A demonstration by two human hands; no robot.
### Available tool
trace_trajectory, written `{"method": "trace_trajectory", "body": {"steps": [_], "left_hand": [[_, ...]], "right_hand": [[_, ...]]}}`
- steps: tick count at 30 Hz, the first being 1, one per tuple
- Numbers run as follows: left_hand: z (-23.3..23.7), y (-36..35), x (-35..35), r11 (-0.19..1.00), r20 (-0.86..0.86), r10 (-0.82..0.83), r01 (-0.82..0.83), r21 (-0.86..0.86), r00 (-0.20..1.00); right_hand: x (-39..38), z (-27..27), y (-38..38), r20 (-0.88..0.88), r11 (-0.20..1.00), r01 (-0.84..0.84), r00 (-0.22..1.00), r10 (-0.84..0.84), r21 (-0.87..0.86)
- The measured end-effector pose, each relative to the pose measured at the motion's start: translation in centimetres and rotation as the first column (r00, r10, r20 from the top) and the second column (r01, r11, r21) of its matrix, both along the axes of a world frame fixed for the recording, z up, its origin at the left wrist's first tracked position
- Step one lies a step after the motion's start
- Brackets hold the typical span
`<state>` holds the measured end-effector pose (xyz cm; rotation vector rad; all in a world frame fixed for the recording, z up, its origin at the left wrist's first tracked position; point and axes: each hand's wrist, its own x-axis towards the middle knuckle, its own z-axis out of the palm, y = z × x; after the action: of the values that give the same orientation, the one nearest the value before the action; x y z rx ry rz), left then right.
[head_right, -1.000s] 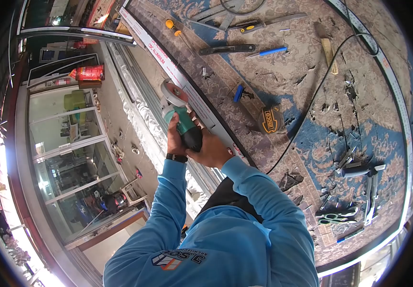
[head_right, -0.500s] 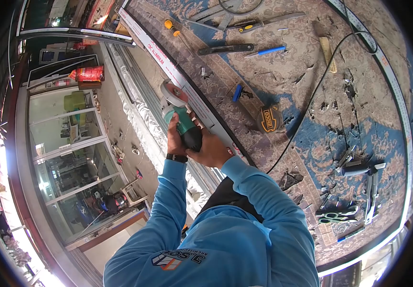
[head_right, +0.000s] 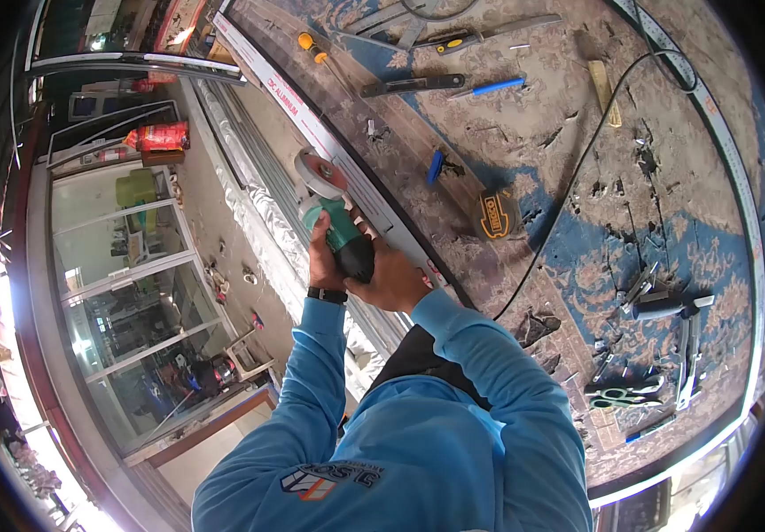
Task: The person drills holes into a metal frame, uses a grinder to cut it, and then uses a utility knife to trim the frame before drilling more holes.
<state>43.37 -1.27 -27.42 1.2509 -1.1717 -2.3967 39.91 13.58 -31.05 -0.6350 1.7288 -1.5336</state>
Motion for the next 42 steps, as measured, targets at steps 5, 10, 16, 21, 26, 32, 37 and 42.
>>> {"method": "trace_trajectory", "body": {"steps": [5, 10, 16, 21, 26, 32, 37, 42], "left_hand": [[-1.0, -0.2, 1.1, 0.998, -0.019, -0.056, 0.056, 0.006, 0.998], [-1.5, -0.2, 1.6, 0.999, -0.017, -0.048, 0.049, 0.014, 0.999], [-1.0, 0.5, 1.4, 0.998, -0.038, -0.049, 0.050, 0.027, 0.998], [-0.5, 1.3, 1.2, 1.000, -0.027, -0.025, 0.025, 0.011, 0.999], [-0.5, 1.8, 1.6, 1.000, -0.008, -0.017, 0.017, 0.012, 1.000], [-0.5, 2.3, 2.0, 0.999, -0.007, -0.035, 0.035, 0.000, 0.999], [-0.4, 2.7, 2.4, 0.999, -0.008, -0.045, 0.045, 0.007, 0.999], [-0.9, 2.8, 3.1, 0.997, -0.022, -0.054, 0.055, 0.052, 0.998]], "right_hand": [[0.5, -0.5, 0.5, 0.027, 0.999, -0.039, 0.999, 0.038, 0.020], [1.1, -1.1, 0.6, 0.015, 1.000, -0.024, 1.000, 0.024, 0.010], [1.3, -1.1, 0.8, -0.027, 0.999, 0.020, 0.999, -0.021, -0.039], [1.5, -0.8, 1.2, -0.023, 0.999, 0.027, 0.999, -0.028, -0.034], [2.2, -1.0, 1.7, -0.042, 0.999, 0.033, 0.999, -0.032, 0.017], [2.2, -0.4, 2.3, -0.034, 0.998, 0.004, 0.999, -0.002, 0.063], [2.6, -0.3, 2.8, -0.043, 0.998, -0.001, 0.999, 0.004, 0.070], [3.5, -1.1, 3.0, -0.070, 0.998, 0.022, 0.997, -0.018, 0.057]]}}
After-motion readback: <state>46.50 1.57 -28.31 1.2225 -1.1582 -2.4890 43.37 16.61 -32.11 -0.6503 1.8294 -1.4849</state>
